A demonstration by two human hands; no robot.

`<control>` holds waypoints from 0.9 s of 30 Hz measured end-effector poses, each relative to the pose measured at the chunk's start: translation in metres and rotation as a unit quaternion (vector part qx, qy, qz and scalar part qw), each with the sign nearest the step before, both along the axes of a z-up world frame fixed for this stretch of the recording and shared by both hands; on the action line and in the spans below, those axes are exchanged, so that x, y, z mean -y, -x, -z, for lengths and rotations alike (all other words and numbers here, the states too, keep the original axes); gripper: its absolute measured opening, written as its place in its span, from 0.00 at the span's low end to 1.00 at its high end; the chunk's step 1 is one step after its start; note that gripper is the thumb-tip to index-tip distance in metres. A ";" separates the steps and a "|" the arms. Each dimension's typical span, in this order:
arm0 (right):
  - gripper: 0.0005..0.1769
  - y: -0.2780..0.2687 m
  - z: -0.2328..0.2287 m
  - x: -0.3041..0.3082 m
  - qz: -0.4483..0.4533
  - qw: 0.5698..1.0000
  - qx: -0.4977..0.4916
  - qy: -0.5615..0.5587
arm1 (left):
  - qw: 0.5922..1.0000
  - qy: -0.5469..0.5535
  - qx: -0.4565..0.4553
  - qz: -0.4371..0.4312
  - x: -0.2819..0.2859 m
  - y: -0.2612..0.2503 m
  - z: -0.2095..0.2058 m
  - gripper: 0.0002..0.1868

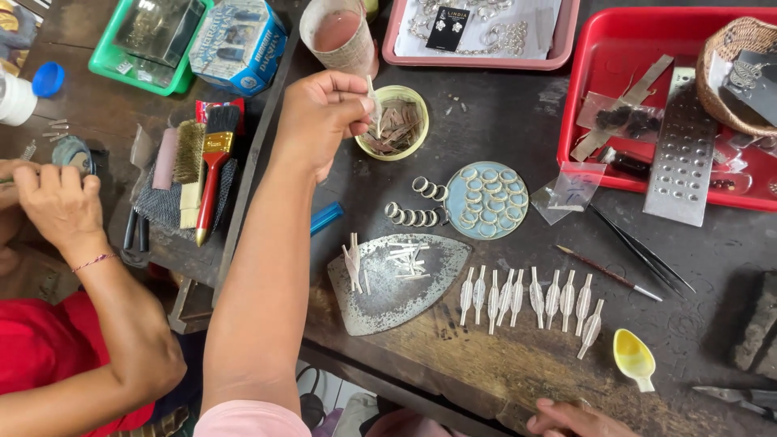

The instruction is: Organizing and preparing small metal jewelry components by dipping them in flux or adhesive and arranging them on a workbench.

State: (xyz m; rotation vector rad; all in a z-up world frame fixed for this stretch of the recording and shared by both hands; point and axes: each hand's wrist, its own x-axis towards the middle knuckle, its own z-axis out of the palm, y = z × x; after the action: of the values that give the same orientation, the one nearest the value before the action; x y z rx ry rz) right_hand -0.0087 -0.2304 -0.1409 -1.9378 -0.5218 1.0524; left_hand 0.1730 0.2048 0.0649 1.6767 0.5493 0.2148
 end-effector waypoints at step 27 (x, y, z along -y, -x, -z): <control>0.09 -0.001 -0.168 -0.109 0.299 0.896 0.287 -0.158 | 0.888 -0.395 -0.225 0.069 0.011 -0.038 0.022 0.07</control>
State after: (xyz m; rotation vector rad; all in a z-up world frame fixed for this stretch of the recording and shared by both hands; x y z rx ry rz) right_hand -0.0078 -0.1209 0.0273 -1.9037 -0.3374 -0.0113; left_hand 0.2105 0.1940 0.0433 2.5864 0.7387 -0.0824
